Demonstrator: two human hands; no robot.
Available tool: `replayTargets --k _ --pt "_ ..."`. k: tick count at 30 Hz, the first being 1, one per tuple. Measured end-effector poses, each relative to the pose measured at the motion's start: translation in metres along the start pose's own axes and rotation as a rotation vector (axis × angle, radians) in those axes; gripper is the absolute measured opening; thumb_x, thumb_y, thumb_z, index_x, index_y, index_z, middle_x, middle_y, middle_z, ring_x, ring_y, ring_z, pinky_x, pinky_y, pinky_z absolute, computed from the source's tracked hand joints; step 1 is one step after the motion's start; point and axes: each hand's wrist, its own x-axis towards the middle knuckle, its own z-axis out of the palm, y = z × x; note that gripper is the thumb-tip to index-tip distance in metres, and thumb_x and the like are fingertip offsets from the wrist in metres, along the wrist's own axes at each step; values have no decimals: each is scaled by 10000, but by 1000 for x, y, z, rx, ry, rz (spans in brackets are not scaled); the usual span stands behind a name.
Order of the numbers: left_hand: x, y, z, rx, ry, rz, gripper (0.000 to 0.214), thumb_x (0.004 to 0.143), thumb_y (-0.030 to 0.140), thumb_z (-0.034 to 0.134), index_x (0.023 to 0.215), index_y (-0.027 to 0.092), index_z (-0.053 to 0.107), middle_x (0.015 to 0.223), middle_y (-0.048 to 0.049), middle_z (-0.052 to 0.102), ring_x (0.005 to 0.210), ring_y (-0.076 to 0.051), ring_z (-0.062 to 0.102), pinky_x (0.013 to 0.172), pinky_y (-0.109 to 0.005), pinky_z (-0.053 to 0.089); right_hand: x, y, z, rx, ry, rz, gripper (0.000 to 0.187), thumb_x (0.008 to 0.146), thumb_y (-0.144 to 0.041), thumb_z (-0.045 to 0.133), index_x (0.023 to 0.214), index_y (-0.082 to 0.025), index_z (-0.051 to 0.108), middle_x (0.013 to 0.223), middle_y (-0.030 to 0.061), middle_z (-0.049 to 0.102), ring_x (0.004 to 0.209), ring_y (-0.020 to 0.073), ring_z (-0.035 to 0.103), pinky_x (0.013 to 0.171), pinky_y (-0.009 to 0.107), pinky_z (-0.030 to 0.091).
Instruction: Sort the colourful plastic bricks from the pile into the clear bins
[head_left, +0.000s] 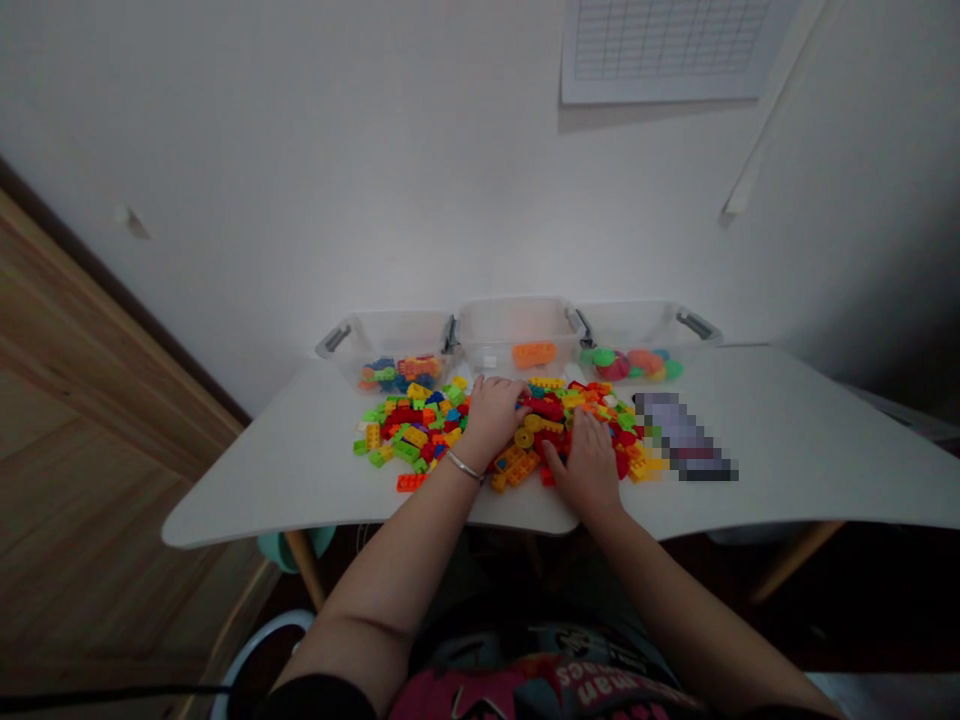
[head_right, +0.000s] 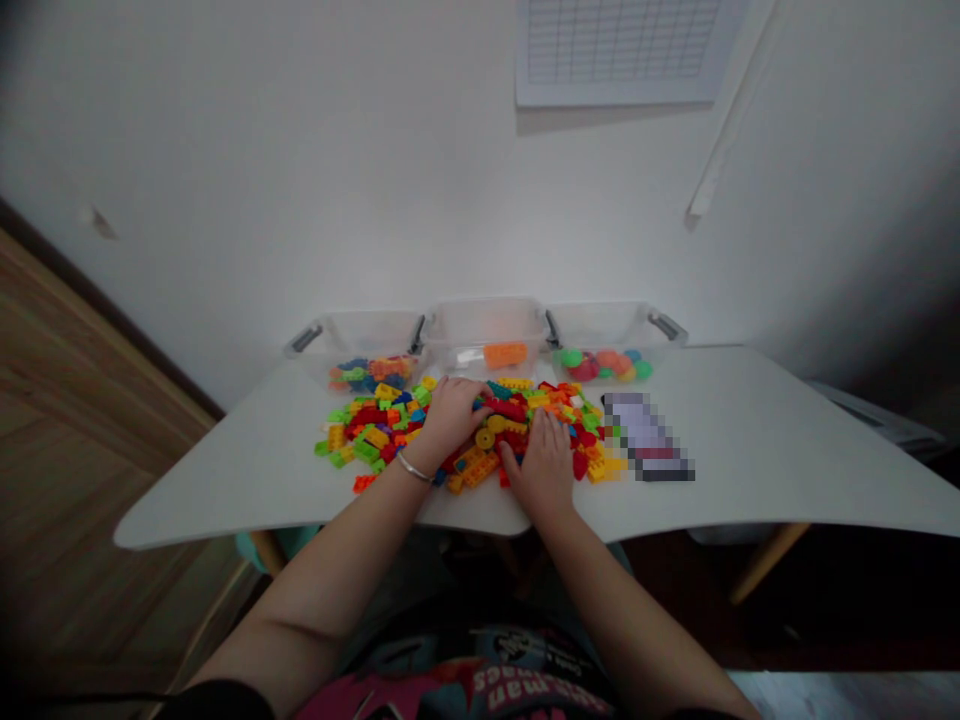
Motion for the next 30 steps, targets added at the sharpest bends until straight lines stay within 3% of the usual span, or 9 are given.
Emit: replayTargets --k 5,14,17,25,27,30 --pt "-9 -25 -19 -109 77 -47 183 789 217 716 967 198 682 980 -77 712 981 -253 631 944 -410 462 2 -4 -7 -55 -84 -14 629 953 -473 352 1379 -25 468 1406 204 514 1345 323 403 1132 503 281" --pt "-24 -93 -68 -495 705 -330 194 798 230 648 983 197 600 939 -27 659 856 -161 635 740 -280 519 3 -7 -11 -114 -139 -31 603 966 -433 341 1380 -19 480 1420 184 513 1337 308 418 1146 477 266" --pt "-27 -114 -83 -559 831 -438 206 754 228 669 934 190 576 901 -8 644 814 -138 622 701 -241 503 3 -7 -10 -122 -134 -45 593 967 -430 345 1377 -24 484 1420 174 517 1337 303 422 1150 480 263" --pt "-33 -172 -96 -535 919 -638 195 760 254 656 898 171 546 855 -16 640 789 -138 624 766 -267 497 3 -8 -12 -85 -128 -58 561 966 -426 367 1358 -51 506 1392 165 545 1324 298 433 1139 489 285" --pt "-31 -184 -97 -511 886 -668 198 765 267 653 903 169 551 864 -25 652 807 -149 637 779 -277 497 3 -7 -12 -72 -124 -60 553 965 -425 369 1347 -53 515 1383 166 553 1323 299 433 1138 501 286" --pt "-25 -198 -101 -417 742 -724 215 750 287 674 895 165 574 859 -32 669 809 -169 648 777 -291 494 4 -7 -11 -58 -110 -62 552 964 -431 370 1340 -56 520 1380 171 554 1327 299 428 1136 517 288"
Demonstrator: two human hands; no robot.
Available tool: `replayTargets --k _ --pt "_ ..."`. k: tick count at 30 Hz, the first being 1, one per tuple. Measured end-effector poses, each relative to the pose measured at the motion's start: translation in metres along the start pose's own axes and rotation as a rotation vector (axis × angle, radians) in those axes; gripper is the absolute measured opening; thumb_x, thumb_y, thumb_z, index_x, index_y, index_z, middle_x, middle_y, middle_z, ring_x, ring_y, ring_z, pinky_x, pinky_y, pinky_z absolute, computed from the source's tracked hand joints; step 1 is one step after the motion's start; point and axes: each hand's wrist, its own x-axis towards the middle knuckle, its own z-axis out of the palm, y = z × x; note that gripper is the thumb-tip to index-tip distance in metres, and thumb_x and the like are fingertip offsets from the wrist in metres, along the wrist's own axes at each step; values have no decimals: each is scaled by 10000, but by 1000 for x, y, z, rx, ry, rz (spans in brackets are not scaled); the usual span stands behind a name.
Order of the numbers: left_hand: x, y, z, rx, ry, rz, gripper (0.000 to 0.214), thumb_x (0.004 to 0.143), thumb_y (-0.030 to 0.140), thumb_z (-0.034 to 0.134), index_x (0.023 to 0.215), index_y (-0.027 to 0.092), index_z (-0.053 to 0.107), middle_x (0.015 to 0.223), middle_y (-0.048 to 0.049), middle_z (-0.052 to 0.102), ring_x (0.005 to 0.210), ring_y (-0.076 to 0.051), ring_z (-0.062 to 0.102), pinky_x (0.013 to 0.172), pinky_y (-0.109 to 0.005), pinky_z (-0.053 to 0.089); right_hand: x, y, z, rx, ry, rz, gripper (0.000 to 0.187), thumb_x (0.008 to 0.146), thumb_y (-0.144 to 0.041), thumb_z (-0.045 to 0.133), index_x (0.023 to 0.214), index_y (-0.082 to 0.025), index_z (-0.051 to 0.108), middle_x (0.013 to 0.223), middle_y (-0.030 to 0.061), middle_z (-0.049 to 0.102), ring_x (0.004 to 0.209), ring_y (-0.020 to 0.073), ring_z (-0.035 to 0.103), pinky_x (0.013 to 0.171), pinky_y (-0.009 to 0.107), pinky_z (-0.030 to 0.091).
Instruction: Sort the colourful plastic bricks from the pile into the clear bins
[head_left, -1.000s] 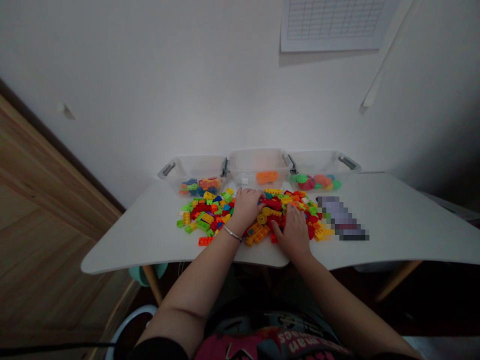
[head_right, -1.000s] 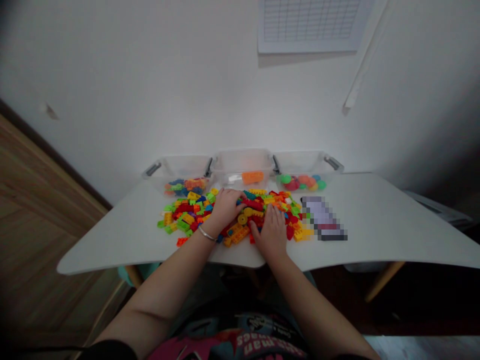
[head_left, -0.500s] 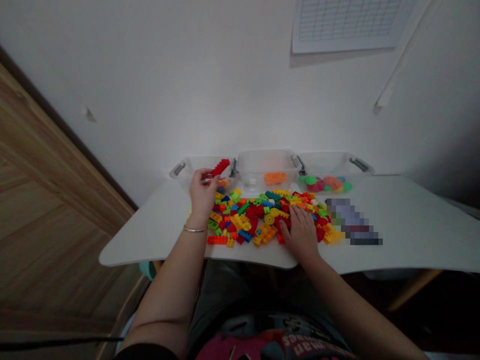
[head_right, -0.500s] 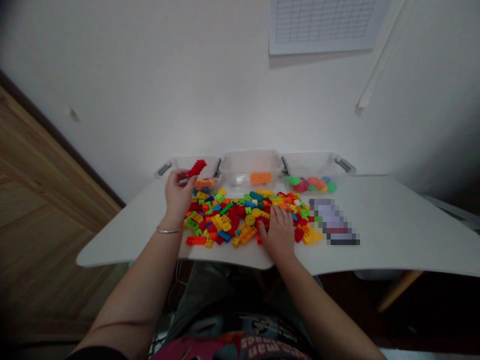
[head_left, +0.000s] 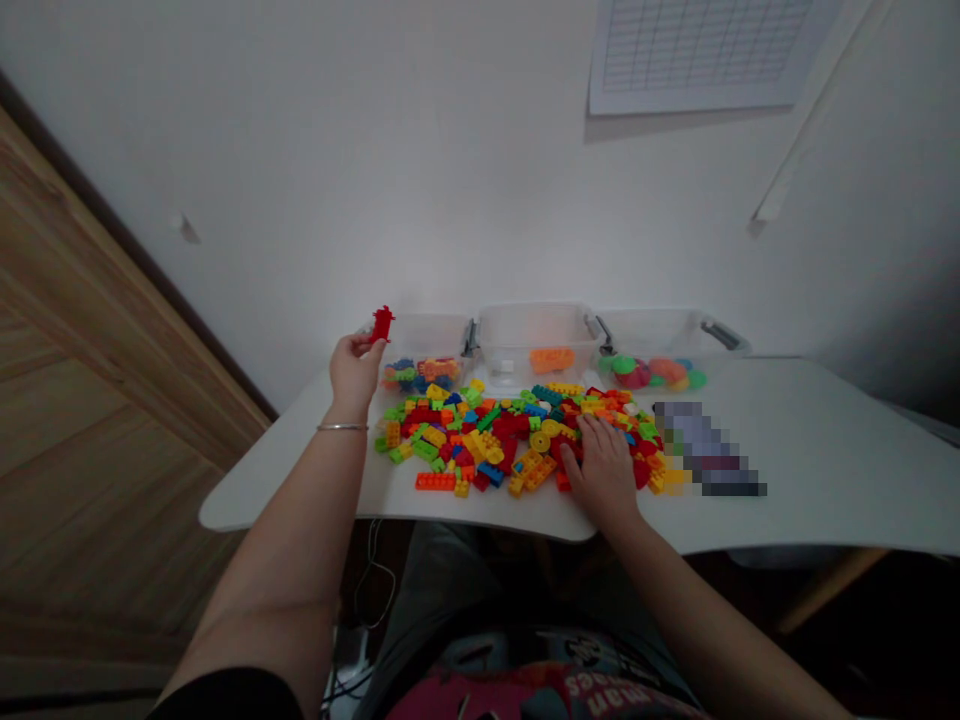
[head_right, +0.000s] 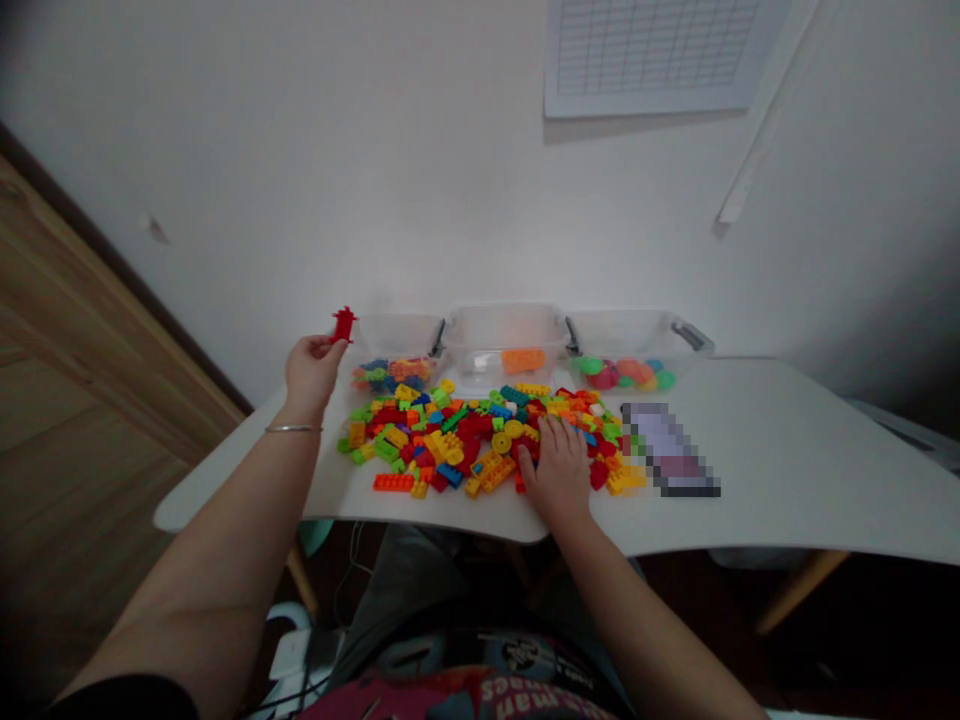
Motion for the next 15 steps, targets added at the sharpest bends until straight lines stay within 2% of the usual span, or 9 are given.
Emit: replayTargets --k 5,10,15 --pt "20 -4 -2 250 -104 1 243 761 331 663 923 158 605 900 -57 693 824 -198 653 760 -310 487 0 0 0 9 -6 -2 544 964 -433 366 1323 -61 533 1373 170 559 1320 297 432 1134 516 288" --pt "22 -2 -2 497 -182 55 255 755 387 682 912 191 638 960 -79 710 905 -248 647 805 -362 475 0 0 0 4 -4 1 560 967 -436 356 1350 -53 500 1383 164 551 1319 294 431 1148 505 264" --pt "20 1 6 542 -176 -31 288 747 432 679 939 217 668 990 -67 719 942 -264 640 847 -395 468 0 1 2 8 8 3 553 960 -441 369 1359 -75 485 1377 155 558 1320 288 431 1157 515 236"
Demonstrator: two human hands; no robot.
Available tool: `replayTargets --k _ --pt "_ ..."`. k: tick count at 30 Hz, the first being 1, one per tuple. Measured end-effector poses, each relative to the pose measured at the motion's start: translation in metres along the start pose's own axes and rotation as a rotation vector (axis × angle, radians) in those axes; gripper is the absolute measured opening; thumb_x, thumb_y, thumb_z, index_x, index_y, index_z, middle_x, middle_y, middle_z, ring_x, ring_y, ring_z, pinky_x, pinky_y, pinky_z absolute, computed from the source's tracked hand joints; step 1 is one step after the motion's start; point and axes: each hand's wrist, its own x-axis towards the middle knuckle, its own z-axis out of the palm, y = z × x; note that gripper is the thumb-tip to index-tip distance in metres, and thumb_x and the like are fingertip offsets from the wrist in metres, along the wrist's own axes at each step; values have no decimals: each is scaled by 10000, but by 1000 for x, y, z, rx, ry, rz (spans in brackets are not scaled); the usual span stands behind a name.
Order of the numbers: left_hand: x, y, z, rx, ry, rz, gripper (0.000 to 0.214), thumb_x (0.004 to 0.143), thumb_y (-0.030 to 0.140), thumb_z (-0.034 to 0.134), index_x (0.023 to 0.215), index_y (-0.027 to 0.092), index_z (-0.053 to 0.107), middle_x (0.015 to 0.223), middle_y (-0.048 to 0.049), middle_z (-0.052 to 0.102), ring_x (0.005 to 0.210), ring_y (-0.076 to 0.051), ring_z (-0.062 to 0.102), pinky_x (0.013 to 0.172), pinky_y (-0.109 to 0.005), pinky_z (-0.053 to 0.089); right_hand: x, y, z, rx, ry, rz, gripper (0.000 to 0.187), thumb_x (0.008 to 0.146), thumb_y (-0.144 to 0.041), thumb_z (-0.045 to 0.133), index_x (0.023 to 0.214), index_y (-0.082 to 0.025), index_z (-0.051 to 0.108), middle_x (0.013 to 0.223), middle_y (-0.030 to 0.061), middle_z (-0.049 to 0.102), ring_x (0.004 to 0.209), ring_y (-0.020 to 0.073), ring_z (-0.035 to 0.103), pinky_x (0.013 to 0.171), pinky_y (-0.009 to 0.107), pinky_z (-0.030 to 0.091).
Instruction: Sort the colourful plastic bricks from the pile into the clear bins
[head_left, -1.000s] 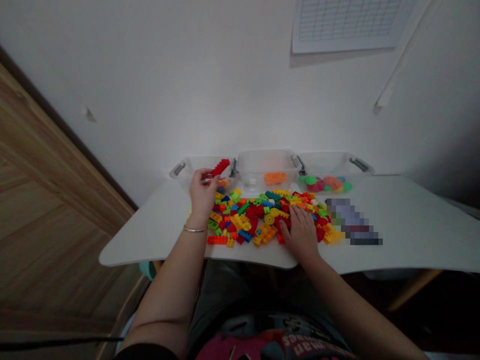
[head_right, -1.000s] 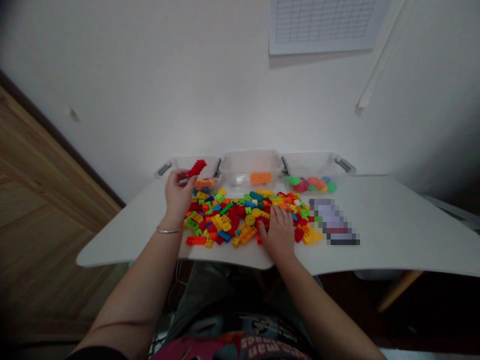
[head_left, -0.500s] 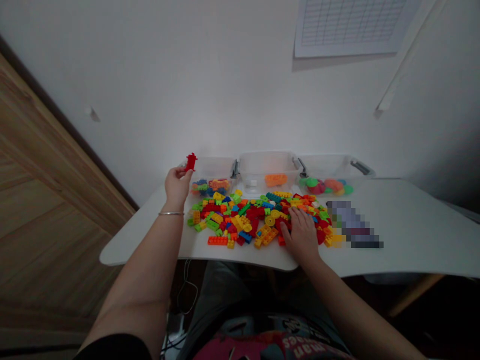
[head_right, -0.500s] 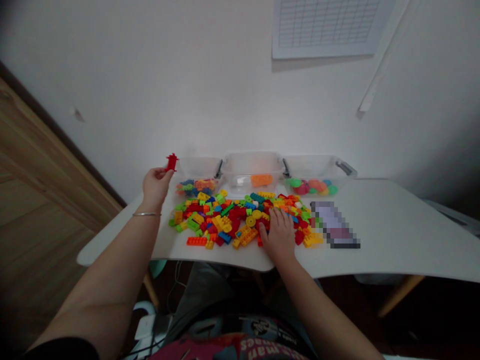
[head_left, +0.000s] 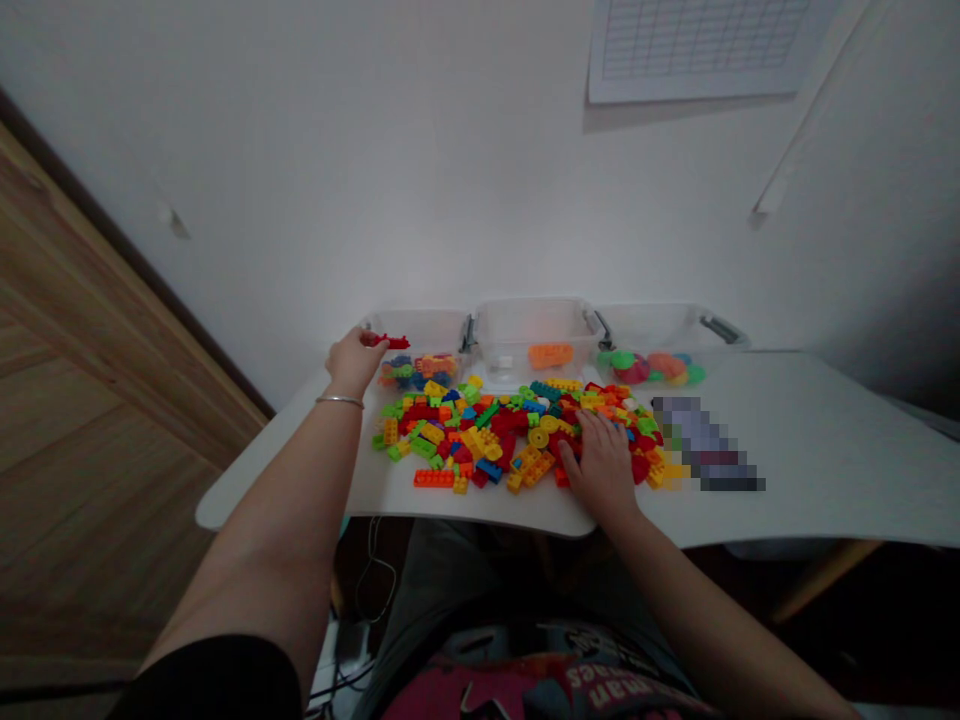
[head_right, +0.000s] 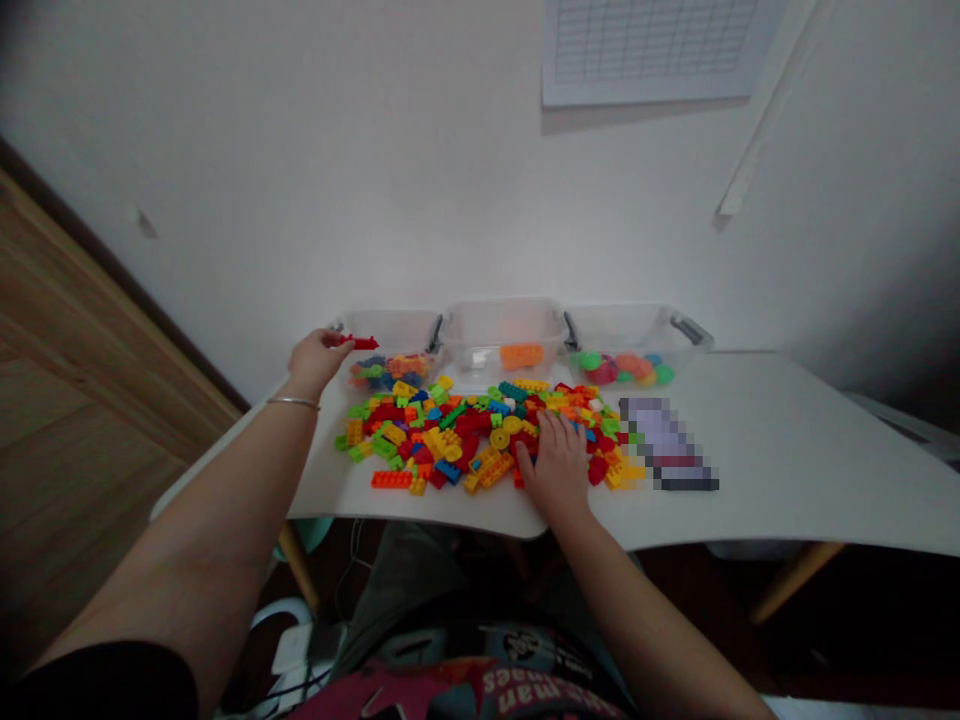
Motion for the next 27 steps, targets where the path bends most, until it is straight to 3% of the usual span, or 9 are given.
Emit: replayTargets --k 4,9,20,27 --pt "3 6 8 -68 -18 -26 247 739 395 678 893 202 683 916 -58 714 921 -246 631 870 -371 466 0 1 1 13 5 0 560 960 -454 370 1363 -82 479 1379 155 556 1321 290 433 1152 515 241" --pt "2 12 13 -124 23 -68 200 706 347 707 838 200 672 837 -71 688 954 -289 609 914 -438 449 1 3 2 34 5 -3 568 950 -460 388 1368 -88 479 1375 161 558 1317 301 437 1135 516 268" --pt "-5 0 21 -156 111 95 316 762 366 659 1017 179 673 1146 -121 656 1198 -290 519 1096 -440 305 0 3 1 36 0 -12 570 957 -465 380 1367 -81 477 1383 160 549 1315 298 438 1141 506 258" --pt "-19 16 8 -105 115 13 336 779 319 648 1101 223 656 1260 -120 618 1242 -358 495 1088 -579 266 0 2 1 48 16 -12 553 955 -448 384 1370 -95 480 1366 163 562 1307 297 447 1131 516 271"
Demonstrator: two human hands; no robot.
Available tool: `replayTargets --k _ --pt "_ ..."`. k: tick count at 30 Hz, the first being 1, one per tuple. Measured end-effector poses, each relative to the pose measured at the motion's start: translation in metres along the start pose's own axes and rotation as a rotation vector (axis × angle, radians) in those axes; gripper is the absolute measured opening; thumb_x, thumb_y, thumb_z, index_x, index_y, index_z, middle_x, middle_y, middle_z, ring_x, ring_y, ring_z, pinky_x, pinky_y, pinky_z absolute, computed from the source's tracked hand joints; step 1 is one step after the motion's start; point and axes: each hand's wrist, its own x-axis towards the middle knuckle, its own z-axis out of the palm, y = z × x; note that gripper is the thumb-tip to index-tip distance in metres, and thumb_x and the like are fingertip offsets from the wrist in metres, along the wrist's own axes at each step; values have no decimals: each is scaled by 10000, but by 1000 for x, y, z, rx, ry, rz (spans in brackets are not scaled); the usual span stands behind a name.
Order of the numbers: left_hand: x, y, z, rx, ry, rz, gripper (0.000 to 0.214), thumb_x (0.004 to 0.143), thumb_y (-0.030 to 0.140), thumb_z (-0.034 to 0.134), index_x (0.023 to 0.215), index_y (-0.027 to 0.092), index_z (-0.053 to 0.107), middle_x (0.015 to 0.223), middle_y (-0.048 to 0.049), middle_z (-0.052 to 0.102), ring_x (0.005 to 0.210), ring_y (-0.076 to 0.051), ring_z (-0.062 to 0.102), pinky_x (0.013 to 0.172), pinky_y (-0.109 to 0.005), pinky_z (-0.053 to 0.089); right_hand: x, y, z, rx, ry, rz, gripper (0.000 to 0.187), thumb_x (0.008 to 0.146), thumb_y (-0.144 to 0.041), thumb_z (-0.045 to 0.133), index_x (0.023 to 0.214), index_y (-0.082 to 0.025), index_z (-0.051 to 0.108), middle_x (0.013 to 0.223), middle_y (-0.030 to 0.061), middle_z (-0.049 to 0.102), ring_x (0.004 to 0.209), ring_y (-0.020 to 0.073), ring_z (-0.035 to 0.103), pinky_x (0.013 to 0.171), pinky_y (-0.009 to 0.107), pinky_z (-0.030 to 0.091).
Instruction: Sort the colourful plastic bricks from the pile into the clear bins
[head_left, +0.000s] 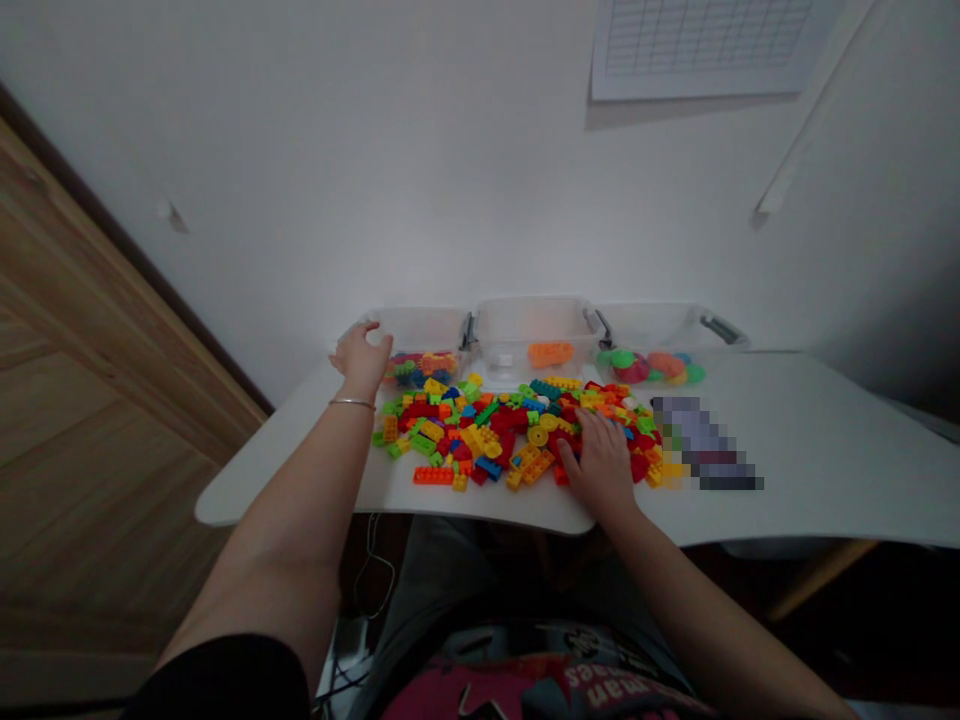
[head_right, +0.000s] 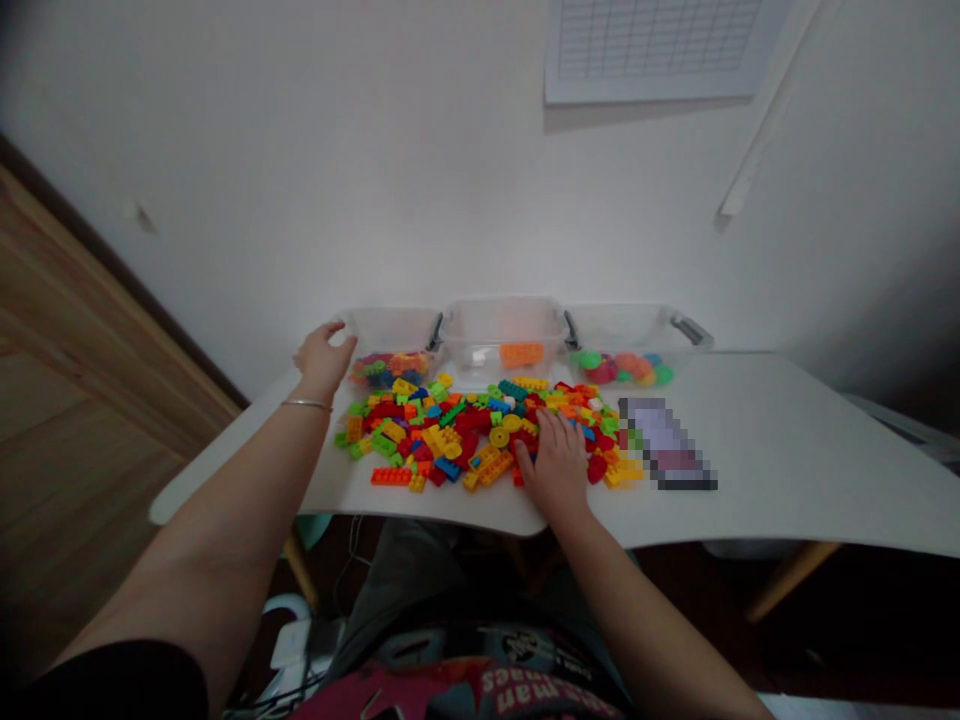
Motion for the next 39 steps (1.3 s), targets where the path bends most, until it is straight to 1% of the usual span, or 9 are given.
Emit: replayTargets --k 2,4,9,13,17,20,23,31,39 --pt "-10 10 -6 -30 19 101 363 772 299 645 1127 225 639 1277 -110 607 1247 -340 495 1101 -558 255 0 -1 0 -3 5 2 548 955 -447 381 1371 -104 481 1365 159 563 1305 298 448 1129 515 273" --pt "-24 20 -14 -71 10 295 393 761 278 646 1149 219 626 1302 -104 589 1270 -311 478 1108 -498 270 0 -2 -1 -11 1 9 548 957 -446 376 1366 -98 484 1368 155 561 1303 298 450 1132 509 272" --pt "-73 36 -41 -123 -117 670 403 810 311 587 1202 218 598 1296 -93 593 1238 -286 497 1092 -451 303 0 -3 -2 -19 -11 4 551 961 -448 373 1357 -82 491 1367 157 564 1306 297 446 1138 509 271" --pt "-126 24 -44 -49 -240 709 393 836 352 578 1210 237 618 1235 -98 638 1165 -302 541 1043 -473 370 1 -3 -2 -20 -22 12 550 962 -445 378 1360 -81 488 1372 158 560 1312 293 444 1138 508 276" --pt "-182 3 -23 39 -356 660 474 813 374 630 1271 258 599 1303 -124 607 1204 -336 528 1059 -543 370 0 -2 -1 -22 -19 11 554 961 -444 377 1356 -74 492 1373 157 561 1312 301 444 1143 509 268" --pt "-211 -6 -9 85 -378 665 506 802 388 659 1295 298 588 1393 -135 543 1298 -371 460 1114 -632 271 0 -1 -1 -17 -14 6 549 958 -440 383 1362 -83 485 1377 153 558 1315 294 440 1145 509 262" --pt "-221 -6 -2 93 -367 683 496 810 374 657 1297 314 587 1425 -137 514 1329 -371 433 1135 -665 211 -1 -1 -1 -15 -14 5 540 954 -426 391 1367 -89 478 1380 152 556 1328 284 426 1152 508 250" --pt "-212 7 5 125 -368 656 350 808 349 663 1156 313 669 1393 -134 545 1306 -379 458 1124 -707 191 0 0 0 23 -4 -8 522 956 -440 381 1349 -119 503 1371 136 565 1313 294 442 1147 517 241" --pt "-223 14 3 82 -323 636 409 845 348 609 1254 323 616 1420 -134 523 1339 -375 431 1149 -694 135 -2 -4 -7 -22 19 -40 495 962 -438 392 1326 -127 520 1384 125 556 1317 299 430 1160 548 192"
